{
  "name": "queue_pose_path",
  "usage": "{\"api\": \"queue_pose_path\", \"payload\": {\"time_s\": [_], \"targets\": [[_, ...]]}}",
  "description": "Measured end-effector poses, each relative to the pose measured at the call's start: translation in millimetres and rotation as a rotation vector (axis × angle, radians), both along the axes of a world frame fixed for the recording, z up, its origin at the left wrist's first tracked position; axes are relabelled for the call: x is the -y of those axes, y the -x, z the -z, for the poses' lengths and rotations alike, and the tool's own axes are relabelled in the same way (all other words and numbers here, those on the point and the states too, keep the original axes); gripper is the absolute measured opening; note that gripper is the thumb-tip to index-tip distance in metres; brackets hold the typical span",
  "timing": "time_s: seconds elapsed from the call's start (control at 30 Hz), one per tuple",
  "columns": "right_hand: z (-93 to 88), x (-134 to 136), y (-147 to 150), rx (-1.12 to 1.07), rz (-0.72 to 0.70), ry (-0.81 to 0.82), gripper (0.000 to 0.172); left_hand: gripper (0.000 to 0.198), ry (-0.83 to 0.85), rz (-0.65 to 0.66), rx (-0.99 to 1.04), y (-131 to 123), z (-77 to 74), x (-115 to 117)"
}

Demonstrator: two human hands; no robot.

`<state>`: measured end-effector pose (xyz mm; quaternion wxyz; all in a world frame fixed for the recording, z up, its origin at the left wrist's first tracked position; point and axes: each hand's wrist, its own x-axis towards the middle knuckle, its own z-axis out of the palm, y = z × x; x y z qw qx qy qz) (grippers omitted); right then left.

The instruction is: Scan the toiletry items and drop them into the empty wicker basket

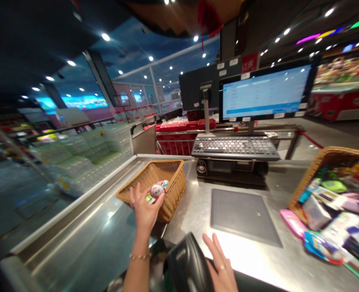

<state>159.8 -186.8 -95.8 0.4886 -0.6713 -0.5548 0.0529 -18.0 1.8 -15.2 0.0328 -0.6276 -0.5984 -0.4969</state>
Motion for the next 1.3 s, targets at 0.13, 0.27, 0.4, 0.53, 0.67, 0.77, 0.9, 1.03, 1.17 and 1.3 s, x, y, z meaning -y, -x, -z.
{"api": "queue_pose_path", "payload": {"time_s": [0.13,0.27,0.4,0.53,0.67,0.77,0.9,1.03,1.17,1.3], "targets": [[8.7,-3.4,1.7,0.008,0.018,-0.051,0.036,0.033,-0.002,-0.007,0.006,1.0,1.0,-1.2],[17.4,-6.6,1.8,0.064,0.057,-0.017,0.033,0.035,0.007,-0.016,0.005,2.0,0.7,-2.0],[25.6,-9.9,1.7,0.134,0.038,0.052,0.035,0.038,0.008,-0.022,-0.003,3.6,-0.1,-3.0],[29.7,-11.5,1.7,0.137,0.032,0.059,0.036,0.037,0.0,-0.027,0.001,5.1,-0.1,-4.1],[27.3,-11.4,1.3,0.146,0.03,0.052,0.036,0.038,0.006,-0.032,0.002,5.9,0.7,-4.8],[19.7,-9.5,-0.3,0.129,0.019,0.017,0.034,0.037,0.019,-0.045,-0.006,5.8,1.0,-4.8],[4.6,-3.5,-2.5,0.008,-0.053,-0.021,0.038,0.036,0.017,-0.053,-0.004,6.1,1.4,-5.7],[-8.4,2.0,-1.9,-0.083,-0.094,0.024,0.04,0.038,0.009,-0.053,0.004,8.5,2.7,-8.2],[-16.8,3.9,0.6,-0.117,-0.089,0.035,0.037,0.04,0.016,-0.056,0.007,10.4,3.2,-9.5],[-24.1,4.8,4.8,-0.143,-0.073,0.032,0.035,0.041,0.01,-0.045,0.006,9.3,2.1,-7.6]]}}
